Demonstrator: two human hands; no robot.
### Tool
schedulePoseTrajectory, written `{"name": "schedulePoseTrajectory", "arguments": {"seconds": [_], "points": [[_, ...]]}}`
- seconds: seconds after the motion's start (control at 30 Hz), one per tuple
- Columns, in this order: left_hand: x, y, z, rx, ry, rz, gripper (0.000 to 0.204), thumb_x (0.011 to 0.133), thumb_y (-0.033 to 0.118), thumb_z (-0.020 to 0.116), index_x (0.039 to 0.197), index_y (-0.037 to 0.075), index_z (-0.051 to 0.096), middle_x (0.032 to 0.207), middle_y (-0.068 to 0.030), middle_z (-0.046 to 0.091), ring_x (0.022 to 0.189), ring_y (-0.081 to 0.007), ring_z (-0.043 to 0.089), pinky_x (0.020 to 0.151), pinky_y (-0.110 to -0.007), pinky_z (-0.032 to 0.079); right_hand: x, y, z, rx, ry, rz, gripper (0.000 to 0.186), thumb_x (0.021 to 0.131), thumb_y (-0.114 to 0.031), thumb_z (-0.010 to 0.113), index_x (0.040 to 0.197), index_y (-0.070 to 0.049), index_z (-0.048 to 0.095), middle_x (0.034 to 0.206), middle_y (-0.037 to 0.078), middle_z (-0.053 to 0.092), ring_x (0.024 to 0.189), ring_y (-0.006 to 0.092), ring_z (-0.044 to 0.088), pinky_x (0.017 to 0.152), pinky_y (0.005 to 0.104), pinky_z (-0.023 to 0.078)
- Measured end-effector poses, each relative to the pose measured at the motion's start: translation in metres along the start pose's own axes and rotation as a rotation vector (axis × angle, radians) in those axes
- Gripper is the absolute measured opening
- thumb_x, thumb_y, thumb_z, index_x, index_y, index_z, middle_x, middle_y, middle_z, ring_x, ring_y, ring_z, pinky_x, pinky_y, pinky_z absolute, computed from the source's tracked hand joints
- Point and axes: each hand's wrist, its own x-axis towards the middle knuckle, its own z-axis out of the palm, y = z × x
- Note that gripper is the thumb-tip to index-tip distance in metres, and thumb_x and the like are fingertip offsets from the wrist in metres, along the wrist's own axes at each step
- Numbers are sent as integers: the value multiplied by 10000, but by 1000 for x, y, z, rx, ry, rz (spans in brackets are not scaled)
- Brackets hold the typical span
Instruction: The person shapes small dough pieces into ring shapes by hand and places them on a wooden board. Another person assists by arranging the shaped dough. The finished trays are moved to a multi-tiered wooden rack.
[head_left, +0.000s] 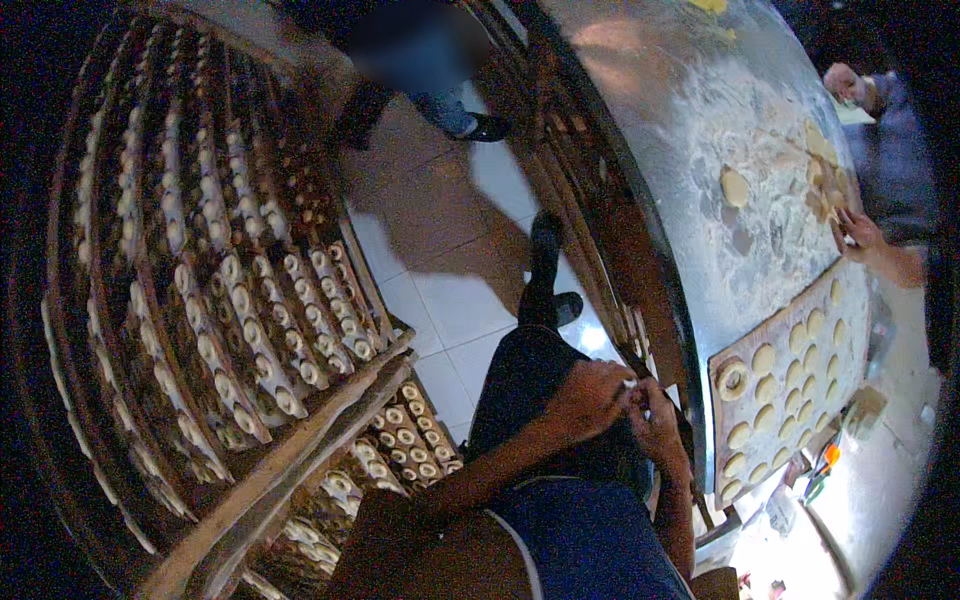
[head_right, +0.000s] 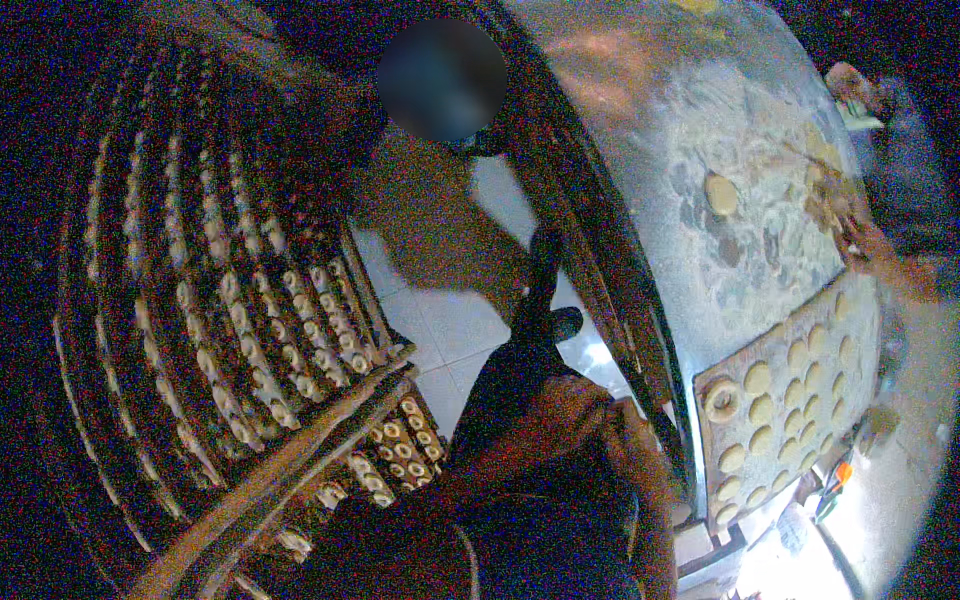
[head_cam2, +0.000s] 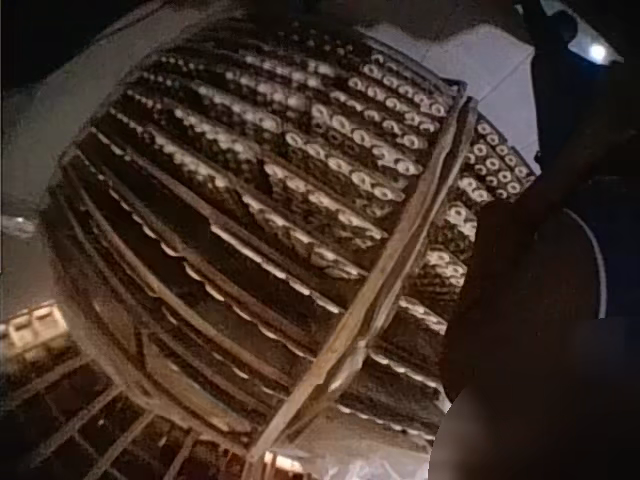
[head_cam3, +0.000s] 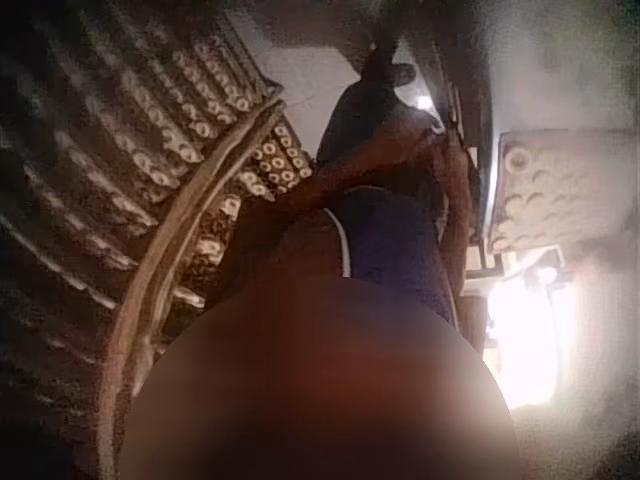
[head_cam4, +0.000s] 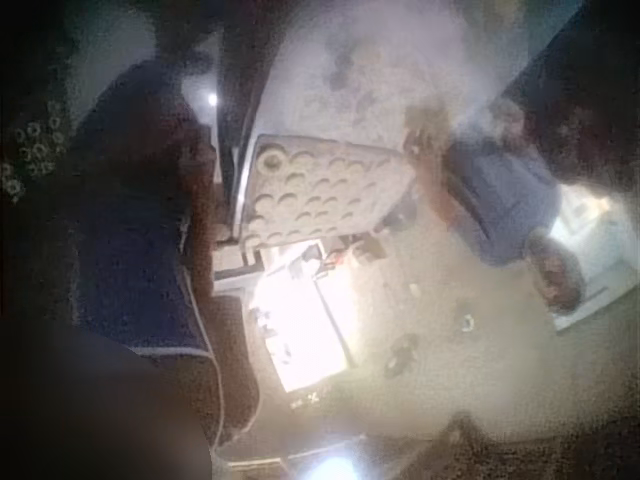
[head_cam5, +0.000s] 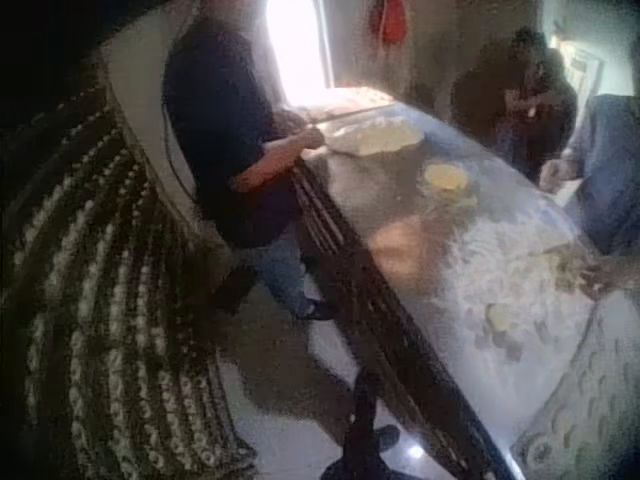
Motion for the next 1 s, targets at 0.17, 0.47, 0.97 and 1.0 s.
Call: {"name": "schedulePoseTrajectory", "arguments": {"seconds": [0.17,0.47,0.97,1.0], "points": [[-69,-55,-59,209,-40,-286,313,886,257,599,1092,22,602,1047,-195,630,1002,-379,584,893,-479,437,-15,25,26,-82,16,29,148,846,-79,619,962,-20,548,906,179,667,828,311,665,724,401,507],[-62,-166,-236,558,-436,-410,418,920,300,574,1237,29,555,1181,-200,601,1038,-361,595,935,-453,459,-110,125,173,17,543,584,194,877,-234,587,901,-58,664,843,172,686,816,365,660,747,441,519],[101,65,-96,791,-776,601,290,936,197,547,1162,15,539,987,-190,623,913,-321,613,830,-406,471,-131,65,481,965,1056,1098,350,821,-347,683,1029,-73,618,935,181,663,913,343,637,798,436,500],[73,75,-77,665,-879,599,282,942,209,544,1158,28,551,1027,-176,621,946,-292,605,860,-382,463,-137,75,492,988,1057,1110,354,821,-351,691,1024,-72,615,894,168,659,875,321,639,777,424,499]]}}
